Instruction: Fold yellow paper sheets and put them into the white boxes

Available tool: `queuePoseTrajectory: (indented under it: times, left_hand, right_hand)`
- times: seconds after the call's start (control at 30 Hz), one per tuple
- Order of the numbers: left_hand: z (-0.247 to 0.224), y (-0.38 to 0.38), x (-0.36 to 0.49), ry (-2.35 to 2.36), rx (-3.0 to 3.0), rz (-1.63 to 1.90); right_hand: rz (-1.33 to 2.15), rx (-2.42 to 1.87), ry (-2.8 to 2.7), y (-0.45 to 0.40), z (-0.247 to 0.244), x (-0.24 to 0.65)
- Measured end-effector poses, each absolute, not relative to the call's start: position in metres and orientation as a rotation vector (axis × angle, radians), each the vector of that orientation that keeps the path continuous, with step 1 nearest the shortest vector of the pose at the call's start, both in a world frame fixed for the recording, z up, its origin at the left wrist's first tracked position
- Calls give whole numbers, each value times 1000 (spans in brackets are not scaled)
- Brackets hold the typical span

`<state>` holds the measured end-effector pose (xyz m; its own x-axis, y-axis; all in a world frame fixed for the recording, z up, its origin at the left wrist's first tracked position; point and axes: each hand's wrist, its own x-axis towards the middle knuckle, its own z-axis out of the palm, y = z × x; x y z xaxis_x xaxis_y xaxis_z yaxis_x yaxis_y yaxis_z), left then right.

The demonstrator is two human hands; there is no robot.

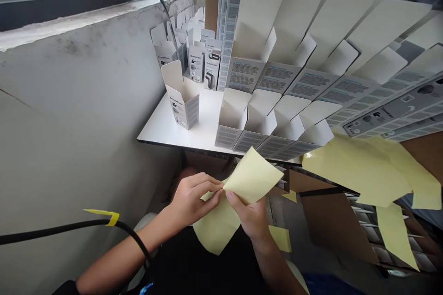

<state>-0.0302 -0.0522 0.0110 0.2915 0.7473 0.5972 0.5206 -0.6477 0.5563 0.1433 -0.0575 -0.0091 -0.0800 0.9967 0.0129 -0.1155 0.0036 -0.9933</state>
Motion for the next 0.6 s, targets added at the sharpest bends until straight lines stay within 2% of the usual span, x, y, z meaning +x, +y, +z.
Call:
queuePoseTrajectory:
  times: [0.2,0.43,0.6]
  left_hand:
    - [4,-54,-28,1187,2347,1286]
    - [12,-52,-23,1185,1918,1252]
    - [12,-47,-30,1191,1772,1358]
  right_hand:
    - [1292,-1143,-1146,-59,-5,144]
    - [1393,-1038,-1261,-53,-16,152]
    - [1399,-1069,-1124,-55,-25,202]
